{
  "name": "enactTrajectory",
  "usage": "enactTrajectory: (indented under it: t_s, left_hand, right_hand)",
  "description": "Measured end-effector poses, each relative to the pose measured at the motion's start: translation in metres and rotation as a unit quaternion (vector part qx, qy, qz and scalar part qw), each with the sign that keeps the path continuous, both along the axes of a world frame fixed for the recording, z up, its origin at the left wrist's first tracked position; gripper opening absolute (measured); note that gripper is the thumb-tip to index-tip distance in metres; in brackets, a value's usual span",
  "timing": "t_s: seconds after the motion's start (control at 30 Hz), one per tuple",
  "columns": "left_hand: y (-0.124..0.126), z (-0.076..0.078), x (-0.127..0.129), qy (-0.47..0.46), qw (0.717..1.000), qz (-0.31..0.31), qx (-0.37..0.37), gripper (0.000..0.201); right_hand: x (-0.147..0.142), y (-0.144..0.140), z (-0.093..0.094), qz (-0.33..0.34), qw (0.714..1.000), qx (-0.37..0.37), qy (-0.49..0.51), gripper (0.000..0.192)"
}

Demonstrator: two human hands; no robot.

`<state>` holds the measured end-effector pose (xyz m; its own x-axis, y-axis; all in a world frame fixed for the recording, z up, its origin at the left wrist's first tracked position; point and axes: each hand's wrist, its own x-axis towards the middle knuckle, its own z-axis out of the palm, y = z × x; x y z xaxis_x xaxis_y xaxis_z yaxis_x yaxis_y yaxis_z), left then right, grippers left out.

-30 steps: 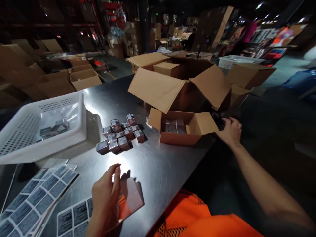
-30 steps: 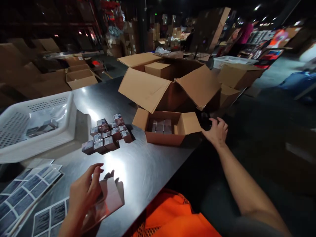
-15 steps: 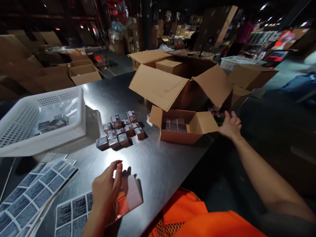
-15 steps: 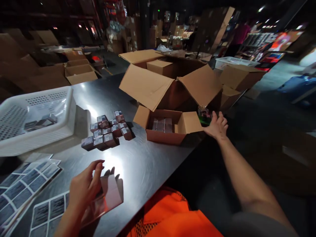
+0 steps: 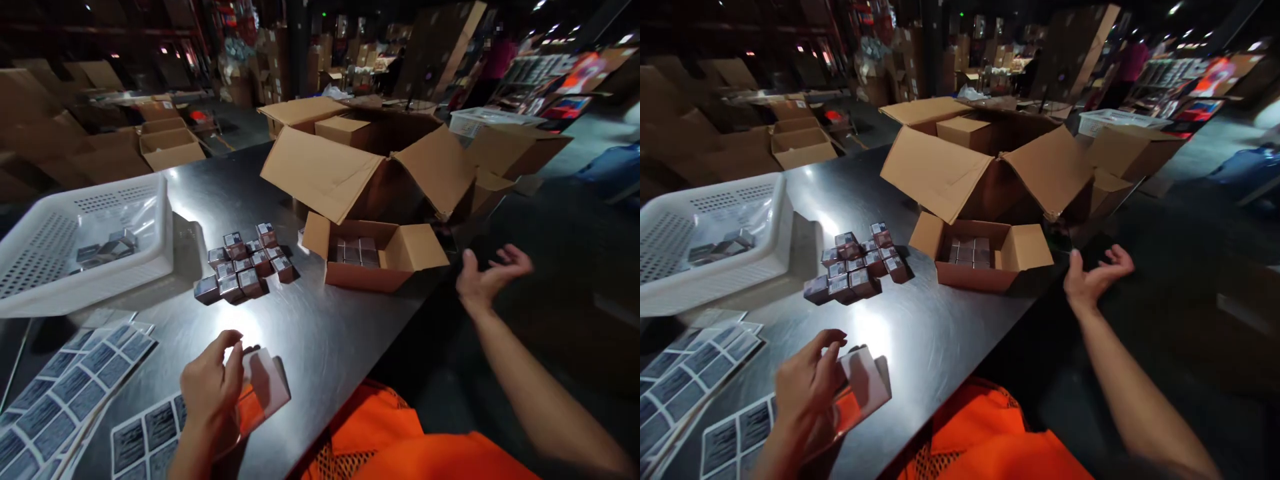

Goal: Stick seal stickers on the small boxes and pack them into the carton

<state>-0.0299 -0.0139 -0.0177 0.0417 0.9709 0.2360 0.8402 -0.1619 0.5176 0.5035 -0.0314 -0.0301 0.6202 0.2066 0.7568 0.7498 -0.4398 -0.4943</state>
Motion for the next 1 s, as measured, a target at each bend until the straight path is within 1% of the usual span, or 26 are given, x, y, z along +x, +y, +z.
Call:
enactTrajectory:
  t_s: [0.03, 0.1, 0.13, 0.17, 0.2, 0.23, 0.27, 0.3, 0.33, 0.4, 0.43, 0.47, 0.5, 0.53, 0.6, 0.67, 0.7, 0.73, 0.77, 0.8, 0.83, 0.93, 0.97, 1.0]
  left_hand:
    - [0.001, 0.001, -0.001, -0.009, 1.000, 0.004, 0.003, 0.029]
    - [0.002, 0.006, -0.002, -0.028, 0.999, 0.014, 0.006, 0.024]
    - [0.003, 0.010, -0.001, -0.042, 0.999, 0.021, 0.007, 0.022]
    - [0.003, 0.013, 0.001, -0.059, 0.998, 0.025, 0.008, 0.020]
    - [0.004, 0.016, 0.003, -0.063, 0.998, 0.029, 0.006, 0.019]
    - [0.004, 0.019, 0.005, -0.064, 0.997, 0.033, 0.002, 0.018]
    - [0.005, 0.021, 0.007, -0.066, 0.997, 0.035, -0.002, 0.019]
    - [0.005, 0.022, 0.009, -0.068, 0.997, 0.035, -0.005, 0.019]
    - [0.005, 0.023, 0.010, -0.069, 0.997, 0.035, -0.006, 0.019]
    - [0.005, 0.025, 0.010, -0.076, 0.996, 0.038, -0.003, 0.021]
    - [0.005, 0.026, 0.009, -0.080, 0.996, 0.042, 0.000, 0.022]
    - [0.005, 0.027, 0.007, -0.086, 0.995, 0.045, 0.003, 0.023]
    - [0.006, 0.029, 0.004, -0.091, 0.995, 0.048, 0.002, 0.025]
    - [0.007, 0.030, 0.001, -0.091, 0.994, 0.052, -0.005, 0.028]
    - [0.009, 0.032, -0.005, -0.069, 0.995, 0.069, -0.034, 0.039]
    - [0.010, 0.032, -0.009, -0.018, 0.995, 0.087, -0.049, 0.050]
    - [0.010, 0.031, -0.009, 0.009, 0.996, 0.085, -0.039, 0.052]
    - [0.010, 0.030, -0.009, 0.027, 0.997, 0.074, -0.020, 0.053]
    - [0.009, 0.028, -0.007, 0.038, 0.998, 0.054, 0.002, 0.053]
    - [0.008, 0.027, -0.006, 0.042, 0.998, 0.027, 0.023, 0.052]
    - [0.007, 0.026, -0.004, 0.041, 0.998, 0.000, 0.039, 0.053]
    - [0.006, 0.024, 0.000, 0.037, 0.995, -0.053, 0.071, 0.056]
    - [0.006, 0.023, 0.000, 0.038, 0.994, -0.062, 0.082, 0.057]
    - [0.006, 0.023, 0.000, 0.040, 0.993, -0.066, 0.092, 0.058]
  right_hand:
    - [-0.017, -0.003, 0.001, 0.016, 0.999, 0.041, -0.032, 0.070]
    - [-0.066, -0.007, 0.005, 0.103, 0.982, 0.114, -0.107, 0.066]
    - [-0.097, -0.008, 0.009, 0.219, 0.942, 0.188, -0.174, 0.063]
    - [-0.131, -0.009, 0.013, 0.351, 0.890, 0.215, -0.193, 0.058]
    - [-0.166, -0.010, 0.019, 0.476, 0.846, 0.175, -0.165, 0.051]
    - [-0.200, -0.011, 0.024, 0.577, 0.802, 0.100, -0.119, 0.046]
    - [-0.232, -0.012, 0.029, 0.640, 0.765, 0.036, -0.063, 0.045]
    - [-0.260, -0.012, 0.033, 0.687, 0.726, -0.022, 0.005, 0.046]
    - [-0.285, -0.012, 0.035, 0.720, 0.682, -0.095, 0.084, 0.050]
    - [-0.321, -0.008, 0.035, 0.745, 0.575, -0.224, 0.254, 0.059]
    - [-0.333, -0.006, 0.032, 0.743, 0.524, -0.267, 0.321, 0.060]
    - [-0.341, -0.002, 0.029, 0.736, 0.490, -0.287, 0.369, 0.057]
    - [-0.345, 0.001, 0.026, 0.727, 0.481, -0.286, 0.398, 0.052]
    - [-0.345, 0.004, 0.023, 0.715, 0.495, -0.273, 0.412, 0.047]
    - [-0.341, 0.008, 0.020, 0.688, 0.555, -0.250, 0.396, 0.038]
    - [-0.333, 0.011, 0.021, 0.674, 0.614, -0.236, 0.336, 0.031]
    - [-0.330, 0.011, 0.022, 0.677, 0.635, -0.228, 0.295, 0.028]
    - [-0.328, 0.012, 0.025, 0.683, 0.650, -0.214, 0.256, 0.026]
    - [-0.327, 0.012, 0.027, 0.693, 0.656, -0.198, 0.225, 0.026]
    - [-0.328, 0.013, 0.029, 0.707, 0.649, -0.187, 0.208, 0.027]
    - [-0.329, 0.014, 0.031, 0.725, 0.630, -0.187, 0.207, 0.028]
    - [-0.333, 0.019, 0.036, 0.757, 0.546, -0.232, 0.274, 0.030]
    - [-0.334, 0.020, 0.036, 0.755, 0.523, -0.248, 0.308, 0.034]
    - [-0.334, 0.021, 0.037, 0.747, 0.509, -0.260, 0.341, 0.037]
